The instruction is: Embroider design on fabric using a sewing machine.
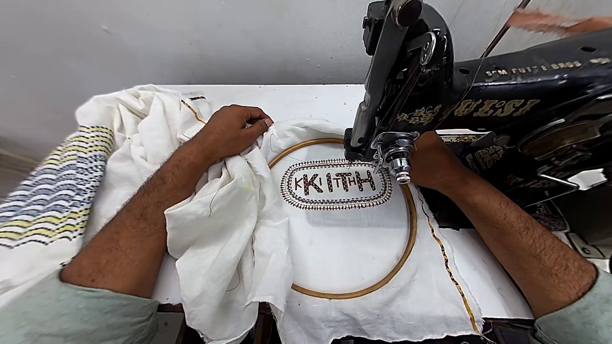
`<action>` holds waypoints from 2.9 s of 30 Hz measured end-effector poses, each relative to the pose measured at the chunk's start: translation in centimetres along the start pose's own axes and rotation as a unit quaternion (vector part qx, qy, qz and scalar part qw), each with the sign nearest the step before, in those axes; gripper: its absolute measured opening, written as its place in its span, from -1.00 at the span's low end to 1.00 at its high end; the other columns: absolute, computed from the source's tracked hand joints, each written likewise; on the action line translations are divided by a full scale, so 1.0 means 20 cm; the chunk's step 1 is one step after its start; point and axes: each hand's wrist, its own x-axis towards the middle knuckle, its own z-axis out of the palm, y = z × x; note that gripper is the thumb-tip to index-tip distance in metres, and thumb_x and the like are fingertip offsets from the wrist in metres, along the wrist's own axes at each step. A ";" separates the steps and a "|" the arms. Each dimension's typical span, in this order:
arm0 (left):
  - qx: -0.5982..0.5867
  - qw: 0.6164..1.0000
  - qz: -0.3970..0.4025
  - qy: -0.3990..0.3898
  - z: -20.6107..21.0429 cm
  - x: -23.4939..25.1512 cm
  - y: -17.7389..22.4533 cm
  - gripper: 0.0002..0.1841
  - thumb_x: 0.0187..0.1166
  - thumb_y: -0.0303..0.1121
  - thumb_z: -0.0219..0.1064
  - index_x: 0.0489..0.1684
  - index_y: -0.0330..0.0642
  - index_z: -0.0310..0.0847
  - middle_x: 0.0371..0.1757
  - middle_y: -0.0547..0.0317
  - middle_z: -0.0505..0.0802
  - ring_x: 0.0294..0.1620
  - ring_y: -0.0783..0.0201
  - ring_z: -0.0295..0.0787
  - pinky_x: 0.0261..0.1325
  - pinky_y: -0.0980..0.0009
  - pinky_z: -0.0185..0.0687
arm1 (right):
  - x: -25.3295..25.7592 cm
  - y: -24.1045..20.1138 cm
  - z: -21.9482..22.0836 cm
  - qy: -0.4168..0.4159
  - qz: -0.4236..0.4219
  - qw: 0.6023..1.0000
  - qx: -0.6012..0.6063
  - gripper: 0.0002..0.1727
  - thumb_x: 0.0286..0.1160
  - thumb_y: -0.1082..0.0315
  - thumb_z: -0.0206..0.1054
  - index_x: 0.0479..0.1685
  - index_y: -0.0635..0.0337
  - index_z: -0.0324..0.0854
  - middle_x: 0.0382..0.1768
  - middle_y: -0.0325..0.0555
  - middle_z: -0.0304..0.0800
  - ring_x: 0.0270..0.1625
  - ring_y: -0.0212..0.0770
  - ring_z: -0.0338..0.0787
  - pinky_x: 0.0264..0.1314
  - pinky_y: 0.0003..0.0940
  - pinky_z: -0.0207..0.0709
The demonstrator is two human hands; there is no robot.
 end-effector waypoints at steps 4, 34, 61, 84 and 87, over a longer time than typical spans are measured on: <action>-0.002 1.000 -0.008 -0.004 0.00 0.00 0.00 -0.64 0.86 -0.16 0.08 0.06 -0.15 0.80 -0.11 0.02 0.89 -0.03 0.07 0.82 0.08 -0.17 0.58 | 0.00 -0.01 0.00 -0.005 0.006 1.000 -0.007 -0.86 0.55 0.36 0.41 -0.37 0.17 0.69 -0.52 -0.27 0.57 -0.42 -0.49 0.51 -0.29 -0.46 0.39; -0.005 1.000 -0.003 0.001 0.00 0.00 0.00 -0.65 0.86 -0.17 0.09 0.04 -0.14 0.80 -0.14 0.05 0.89 -0.06 0.12 0.82 0.06 -0.13 0.59 | -0.01 -0.04 -0.02 -0.025 0.063 0.997 -0.029 -0.79 0.53 0.38 0.32 -0.51 0.14 0.59 -0.59 -0.27 0.47 -0.48 -0.41 0.48 -0.38 -0.35 0.32; -0.003 1.000 0.002 0.000 0.00 0.00 0.00 -0.65 0.86 -0.20 0.08 0.04 -0.17 0.79 -0.16 0.03 0.88 -0.11 0.10 0.80 0.03 -0.14 0.58 | 0.00 0.00 0.03 0.125 0.022 0.992 -0.018 -0.82 0.54 0.32 0.32 -0.31 0.25 0.68 -0.45 -0.18 0.60 -0.37 -0.41 0.50 -0.26 -0.37 0.36; -0.002 1.000 0.003 -0.002 0.00 0.00 0.00 -0.64 0.86 -0.18 0.06 0.05 -0.16 0.80 -0.15 0.03 0.88 -0.10 0.10 0.80 0.03 -0.13 0.58 | 0.00 0.02 0.04 0.121 0.018 0.992 -0.006 -0.86 0.51 0.32 0.31 -0.31 0.19 0.68 -0.44 -0.23 0.60 -0.36 -0.47 0.51 -0.24 -0.41 0.37; -0.002 1.000 0.000 -0.002 0.00 0.00 0.00 -0.64 0.86 -0.18 0.07 0.06 -0.16 0.79 -0.13 0.01 0.88 -0.07 0.09 0.81 0.05 -0.15 0.59 | 0.01 0.04 0.05 0.126 0.009 0.992 -0.007 -0.83 0.53 0.28 0.32 -0.30 0.18 0.70 -0.44 -0.23 0.63 -0.37 -0.46 0.53 -0.26 -0.39 0.39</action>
